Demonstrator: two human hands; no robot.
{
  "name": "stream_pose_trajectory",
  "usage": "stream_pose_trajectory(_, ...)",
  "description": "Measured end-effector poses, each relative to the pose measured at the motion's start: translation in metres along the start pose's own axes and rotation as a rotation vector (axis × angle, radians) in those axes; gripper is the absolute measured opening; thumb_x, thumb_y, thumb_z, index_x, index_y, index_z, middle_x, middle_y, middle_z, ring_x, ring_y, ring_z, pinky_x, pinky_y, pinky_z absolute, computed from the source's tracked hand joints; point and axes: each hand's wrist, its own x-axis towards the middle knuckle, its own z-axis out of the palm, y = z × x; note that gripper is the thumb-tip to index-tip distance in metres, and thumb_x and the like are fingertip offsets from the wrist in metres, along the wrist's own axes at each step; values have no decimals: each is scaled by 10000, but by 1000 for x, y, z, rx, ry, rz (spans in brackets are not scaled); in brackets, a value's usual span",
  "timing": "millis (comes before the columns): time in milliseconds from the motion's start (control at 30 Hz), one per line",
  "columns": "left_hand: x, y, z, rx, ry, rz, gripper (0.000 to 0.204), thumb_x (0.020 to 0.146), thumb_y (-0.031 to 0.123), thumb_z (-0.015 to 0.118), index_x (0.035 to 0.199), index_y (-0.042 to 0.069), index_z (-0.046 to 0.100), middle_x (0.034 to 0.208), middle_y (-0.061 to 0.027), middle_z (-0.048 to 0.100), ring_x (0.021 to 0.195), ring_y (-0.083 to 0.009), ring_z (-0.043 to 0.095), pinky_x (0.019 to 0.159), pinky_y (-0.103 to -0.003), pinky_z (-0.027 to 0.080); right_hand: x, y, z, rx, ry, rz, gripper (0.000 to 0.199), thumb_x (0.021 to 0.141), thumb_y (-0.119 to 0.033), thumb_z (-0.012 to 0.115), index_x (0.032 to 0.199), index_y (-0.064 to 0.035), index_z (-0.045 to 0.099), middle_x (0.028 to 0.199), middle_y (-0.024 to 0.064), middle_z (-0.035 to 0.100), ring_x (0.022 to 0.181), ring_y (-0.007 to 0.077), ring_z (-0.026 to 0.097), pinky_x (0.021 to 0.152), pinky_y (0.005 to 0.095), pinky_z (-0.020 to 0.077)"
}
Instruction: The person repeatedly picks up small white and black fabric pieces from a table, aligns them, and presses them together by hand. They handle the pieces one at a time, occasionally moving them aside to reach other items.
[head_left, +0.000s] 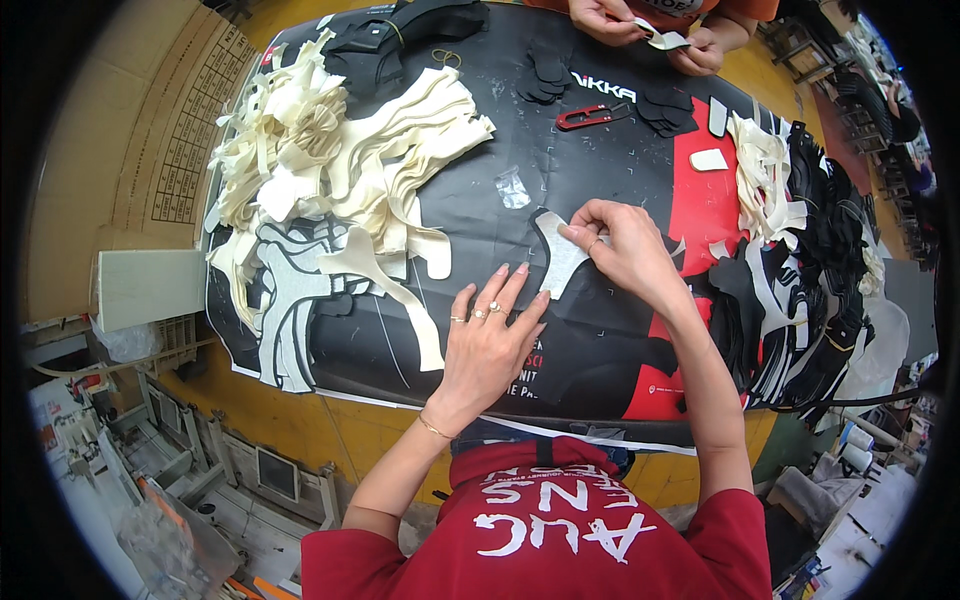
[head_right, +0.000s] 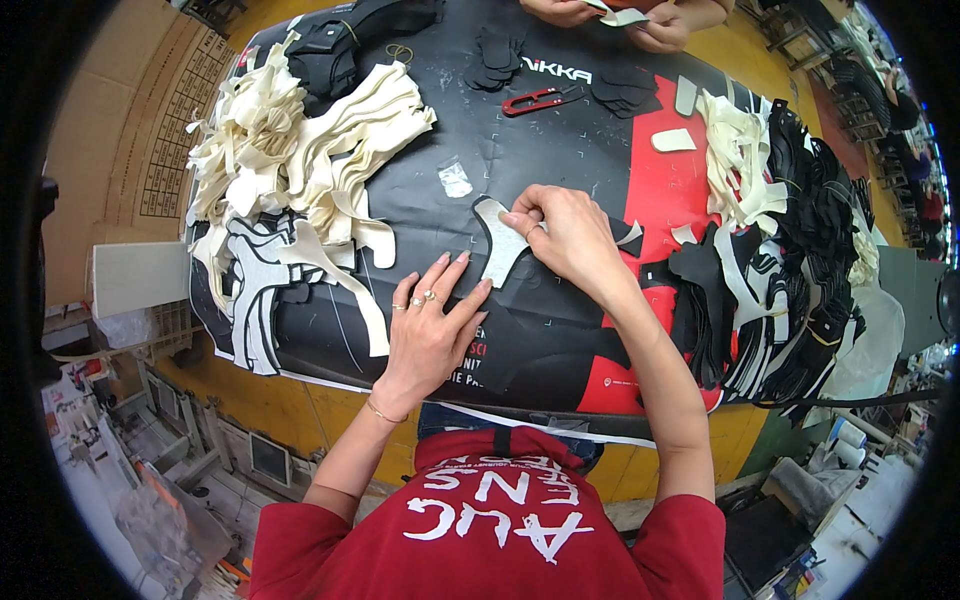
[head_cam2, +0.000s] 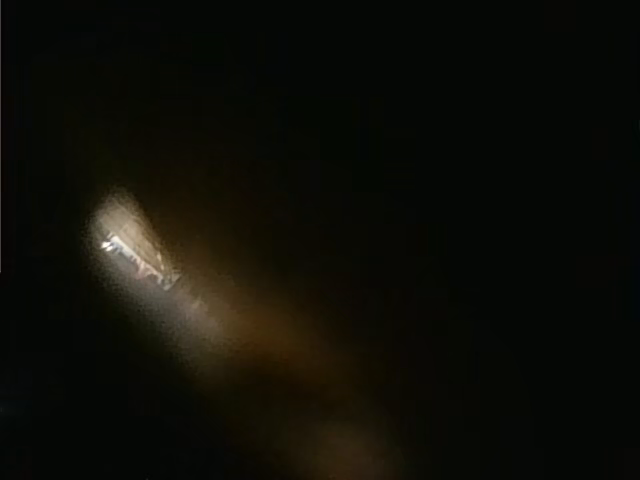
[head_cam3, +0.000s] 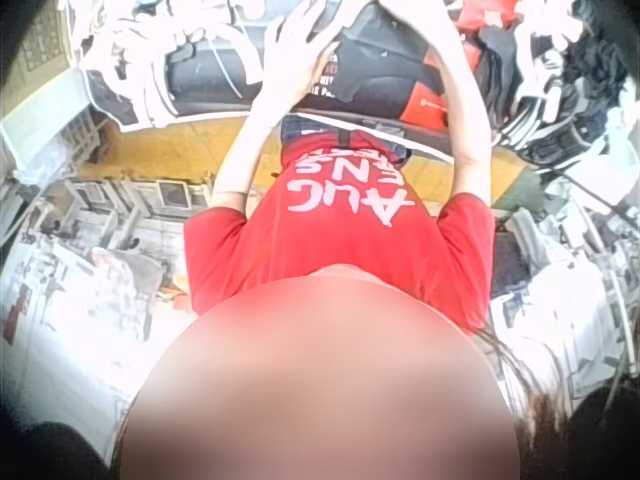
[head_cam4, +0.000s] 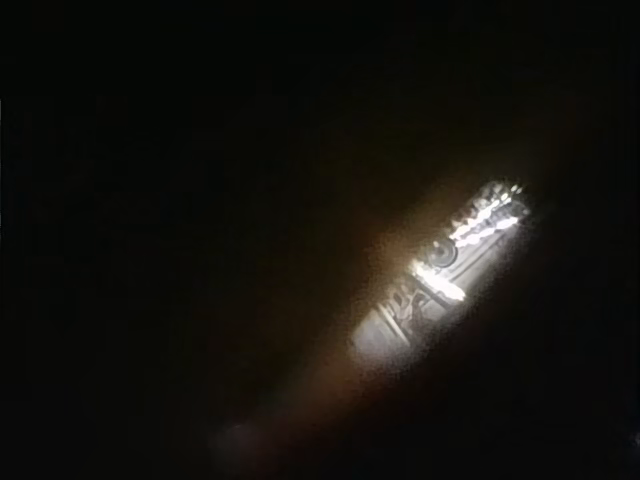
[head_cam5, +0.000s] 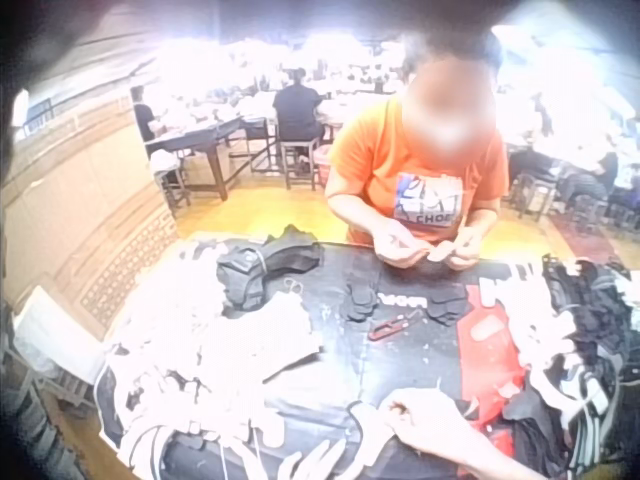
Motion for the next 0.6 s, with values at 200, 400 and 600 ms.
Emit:
stream_pose_trajectory(200, 0, 0, 1, 4, -3, 2, 397, 903, 225, 716, 1291, 159, 668, 1449, -126, 532, 1345, -298, 492, 1070, -499, 368, 0, -3, 1, -51, 2, 4, 288, 908, -303, 724, 912, -15, 731, 837, 162, 738, 794, 340, 715, 717, 445, 531)
stream_pose_trajectory(400, 1, 1, -1, 34, -30, 19, 404, 914, 237, 704, 1305, 149, 650, 1474, -132, 505, 1376, -298, 459, 1088, -508, 358, 0, -4, 0, -62, 9, -6, 261, 899, -280, 726, 918, -20, 737, 835, 158, 739, 799, 338, 718, 720, 445, 537)
stream_pose_trajectory(600, 17, 0, -13, -64, -78, 27, 607, 905, 276, 708, 1442, 74, 507, 1547, -154, 429, 1434, -326, 396, 1155, -515, 277, -1, 0, 3, -94, 25, -39, 253, 895, -292, 726, 905, -39, 732, 881, 137, 736, 829, 334, 713, 726, 453, 539)
